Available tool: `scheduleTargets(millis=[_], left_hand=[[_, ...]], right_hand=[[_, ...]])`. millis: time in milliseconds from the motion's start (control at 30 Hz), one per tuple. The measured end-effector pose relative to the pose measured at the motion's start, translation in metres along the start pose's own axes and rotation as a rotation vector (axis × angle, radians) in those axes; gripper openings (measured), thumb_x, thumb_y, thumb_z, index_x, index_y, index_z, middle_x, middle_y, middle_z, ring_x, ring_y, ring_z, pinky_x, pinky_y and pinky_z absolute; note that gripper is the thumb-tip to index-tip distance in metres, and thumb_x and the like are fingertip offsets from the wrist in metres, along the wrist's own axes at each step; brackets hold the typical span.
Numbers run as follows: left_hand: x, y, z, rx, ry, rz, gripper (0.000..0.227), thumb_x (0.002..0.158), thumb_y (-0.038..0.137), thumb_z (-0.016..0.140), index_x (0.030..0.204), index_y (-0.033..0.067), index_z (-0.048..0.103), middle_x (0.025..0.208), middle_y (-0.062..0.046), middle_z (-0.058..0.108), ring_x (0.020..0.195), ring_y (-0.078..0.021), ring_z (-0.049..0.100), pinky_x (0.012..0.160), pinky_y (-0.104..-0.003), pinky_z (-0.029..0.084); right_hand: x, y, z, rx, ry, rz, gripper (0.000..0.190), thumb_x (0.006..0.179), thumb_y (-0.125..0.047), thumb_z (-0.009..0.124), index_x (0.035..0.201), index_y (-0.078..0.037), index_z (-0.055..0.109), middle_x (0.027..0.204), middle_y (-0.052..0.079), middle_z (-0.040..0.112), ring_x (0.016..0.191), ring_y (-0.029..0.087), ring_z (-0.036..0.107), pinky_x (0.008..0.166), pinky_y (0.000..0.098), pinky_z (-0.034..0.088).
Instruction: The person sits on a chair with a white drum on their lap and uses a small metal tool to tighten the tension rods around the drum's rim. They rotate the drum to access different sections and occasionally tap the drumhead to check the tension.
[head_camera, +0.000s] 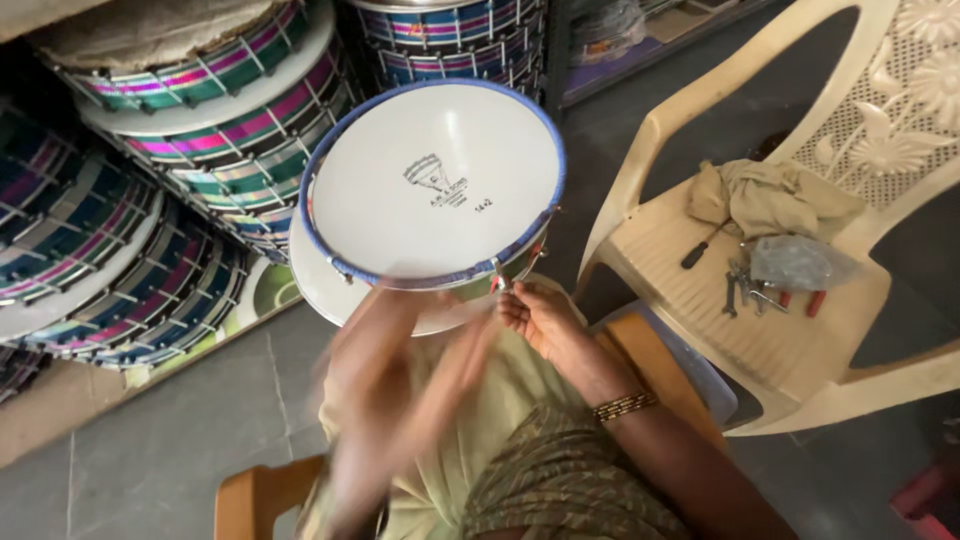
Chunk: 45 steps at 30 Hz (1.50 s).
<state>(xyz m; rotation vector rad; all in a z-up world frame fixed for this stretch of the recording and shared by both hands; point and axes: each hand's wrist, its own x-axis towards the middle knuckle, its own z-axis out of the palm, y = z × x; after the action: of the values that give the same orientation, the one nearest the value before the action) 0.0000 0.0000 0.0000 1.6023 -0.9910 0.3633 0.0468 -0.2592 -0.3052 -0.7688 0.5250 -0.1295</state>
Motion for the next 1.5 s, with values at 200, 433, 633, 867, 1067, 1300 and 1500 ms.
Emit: scheduleTargets(millis=[200, 433, 633, 867, 1067, 1300, 1500], left_hand=[[0.027, -0.144, 0.087, 0.346, -0.053, -0.029, 0.020, 0.082, 0.017, 0.082, 0.099, 0.0069, 0.076, 0.091, -0.014, 0.069, 0.084, -0.0333, 0.067, 0.076, -0.043, 0.053], [0.004, -0.185, 0.105, 0.248, -0.127, -0.094, 0.013, 0.081, 0.018, 0.083, 0.089, 0.0086, 0.079, 0.081, -0.013, 0.068, 0.075, -0.0325, 0.064, 0.073, -0.043, 0.052], [0.005, -0.178, 0.110, 0.316, -0.093, -0.085, 0.009, 0.081, 0.015, 0.082, 0.088, 0.0091, 0.080, 0.083, -0.013, 0.068, 0.078, -0.0324, 0.065, 0.076, -0.043, 0.052], [0.004, -0.178, 0.112, 0.294, -0.072, -0.169, 0.011, 0.080, 0.016, 0.083, 0.088, 0.0098, 0.080, 0.083, -0.012, 0.068, 0.079, -0.0309, 0.066, 0.075, -0.043, 0.053], [0.001, -0.184, 0.114, 0.312, -0.056, -0.164, 0.013, 0.079, 0.019, 0.084, 0.086, 0.0100, 0.080, 0.080, -0.012, 0.067, 0.075, -0.0305, 0.065, 0.072, -0.043, 0.052], [-0.004, -0.186, 0.120, 0.359, 0.007, -0.137, 0.013, 0.079, 0.022, 0.085, 0.084, 0.0118, 0.078, 0.079, -0.009, 0.067, 0.072, -0.0289, 0.066, 0.068, -0.042, 0.052], [-0.005, -0.181, 0.121, 0.395, 0.021, -0.145, 0.015, 0.080, 0.024, 0.085, 0.083, 0.0116, 0.076, 0.079, -0.009, 0.067, 0.070, -0.0302, 0.065, 0.065, -0.043, 0.051]], right_hand=[[0.013, 0.023, -0.015, 0.165, 0.000, 0.013, 0.010, 0.098, -0.018, 0.069, 0.100, -0.008, 0.069, 0.086, 0.006, 0.073, 0.074, 0.017, 0.069, 0.068, 0.0321, 0.060], [0.023, 0.049, -0.020, 0.311, -0.043, 0.054, 0.016, 0.099, -0.024, 0.069, 0.102, -0.009, 0.069, 0.085, 0.003, 0.071, 0.073, 0.015, 0.068, 0.067, 0.0300, 0.057], [0.018, 0.046, -0.007, 0.391, -0.077, 0.026, 0.018, 0.102, -0.028, 0.064, 0.106, -0.011, 0.068, 0.085, 0.002, 0.068, 0.073, 0.014, 0.063, 0.067, 0.0296, 0.055], [0.022, 0.048, 0.000, 0.421, -0.102, 0.050, 0.022, 0.102, -0.029, 0.063, 0.109, -0.009, 0.070, 0.083, 0.000, 0.068, 0.070, 0.012, 0.063, 0.064, 0.0273, 0.055], [0.026, 0.050, 0.000, 0.430, -0.105, 0.050, 0.025, 0.101, -0.034, 0.065, 0.105, -0.010, 0.070, 0.080, -0.003, 0.067, 0.067, 0.010, 0.062, 0.062, 0.0264, 0.053], [0.024, 0.042, 0.008, 0.412, -0.059, 0.084, 0.024, 0.098, -0.039, 0.067, 0.097, -0.016, 0.073, 0.078, -0.009, 0.070, 0.060, 0.005, 0.057, 0.056, 0.0224, 0.047], [0.021, 0.041, 0.013, 0.405, -0.033, 0.151, 0.032, 0.093, -0.049, 0.067, 0.086, -0.018, 0.070, 0.066, -0.011, 0.061, 0.054, 0.005, 0.048, 0.051, 0.0213, 0.042]])
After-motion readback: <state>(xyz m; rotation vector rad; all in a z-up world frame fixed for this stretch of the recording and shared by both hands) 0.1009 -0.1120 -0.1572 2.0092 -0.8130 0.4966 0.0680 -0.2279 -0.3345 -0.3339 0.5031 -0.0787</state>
